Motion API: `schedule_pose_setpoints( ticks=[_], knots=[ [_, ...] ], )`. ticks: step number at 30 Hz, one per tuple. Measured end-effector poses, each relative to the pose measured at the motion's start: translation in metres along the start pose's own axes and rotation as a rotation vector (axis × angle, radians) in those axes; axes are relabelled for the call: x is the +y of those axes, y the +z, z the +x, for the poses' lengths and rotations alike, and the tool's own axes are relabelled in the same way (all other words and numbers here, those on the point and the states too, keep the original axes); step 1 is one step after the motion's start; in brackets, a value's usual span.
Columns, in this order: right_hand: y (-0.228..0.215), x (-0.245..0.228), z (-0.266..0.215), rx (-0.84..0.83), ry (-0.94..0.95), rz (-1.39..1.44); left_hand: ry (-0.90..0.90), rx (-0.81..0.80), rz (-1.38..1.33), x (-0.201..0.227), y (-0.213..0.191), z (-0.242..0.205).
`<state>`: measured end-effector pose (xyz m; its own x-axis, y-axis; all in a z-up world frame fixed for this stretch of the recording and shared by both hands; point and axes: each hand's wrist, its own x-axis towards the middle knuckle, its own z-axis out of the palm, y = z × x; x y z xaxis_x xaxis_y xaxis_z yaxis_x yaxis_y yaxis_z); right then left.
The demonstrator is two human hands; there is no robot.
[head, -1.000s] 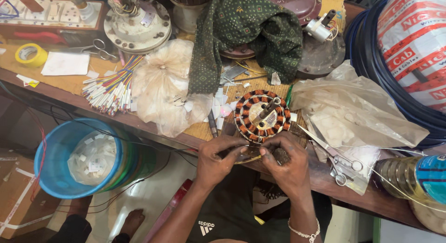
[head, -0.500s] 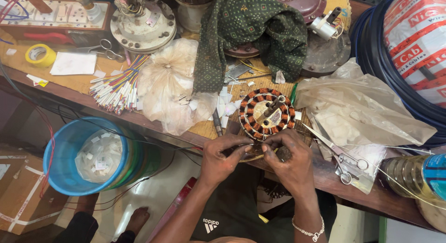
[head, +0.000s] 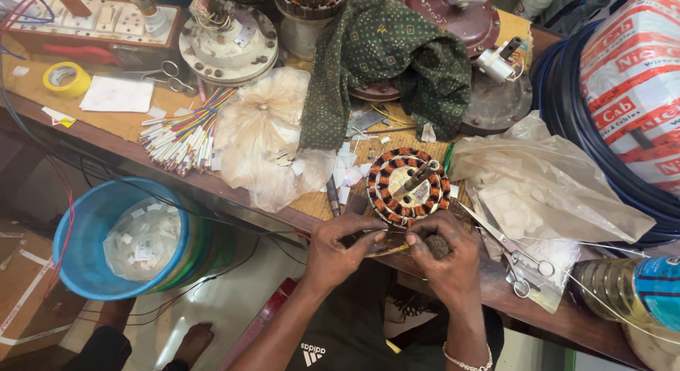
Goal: The person works on a circular electrical component, likely a stator, by hand. They repeatedly insert and adjust small white insulating pieces into the slots of the copper-wound assembly while seated at a cluttered workbench.
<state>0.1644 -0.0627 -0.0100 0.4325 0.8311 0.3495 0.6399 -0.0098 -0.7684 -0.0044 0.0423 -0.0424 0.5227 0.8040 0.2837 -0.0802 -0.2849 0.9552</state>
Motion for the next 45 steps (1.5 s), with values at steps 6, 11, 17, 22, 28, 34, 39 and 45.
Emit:
schedule_pose_setpoints(
  ticks=[6, 11, 17, 22, 28, 34, 39, 45],
  knots=[
    [0.002, -0.001, 0.0, 0.001, -0.039, -0.044, -0.03, -0.006, 0.012, 0.0, 0.0, -0.001],
    [0.003, -0.006, 0.002, -0.009, -0.037, -0.078, -0.016, -0.018, 0.022, 0.001, 0.0, -0.001],
    [0.001, -0.004, 0.0, 0.013, -0.03, -0.014, -0.04, -0.01, 0.02, 0.004, -0.001, 0.0],
    [0.003, -0.002, -0.002, 0.013, 0.0, -0.033, -0.009, -0.003, 0.052, 0.002, -0.001, 0.0],
    [0.002, -0.004, -0.001, 0.023, -0.045, -0.042, -0.007, -0.003, 0.049, 0.001, 0.001, -0.001],
    [0.005, -0.008, 0.0, 0.036, -0.073, -0.094, -0.041, -0.003, 0.035, 0.001, 0.0, -0.001],
    [0.004, -0.011, 0.0, 0.028, -0.081, -0.136, -0.02, -0.01, 0.055, 0.002, 0.0, -0.002],
    [0.001, -0.012, 0.001, 0.024, -0.077, -0.122, 0.035, 0.019, 0.069, 0.0, 0.0, -0.002]
  ],
)
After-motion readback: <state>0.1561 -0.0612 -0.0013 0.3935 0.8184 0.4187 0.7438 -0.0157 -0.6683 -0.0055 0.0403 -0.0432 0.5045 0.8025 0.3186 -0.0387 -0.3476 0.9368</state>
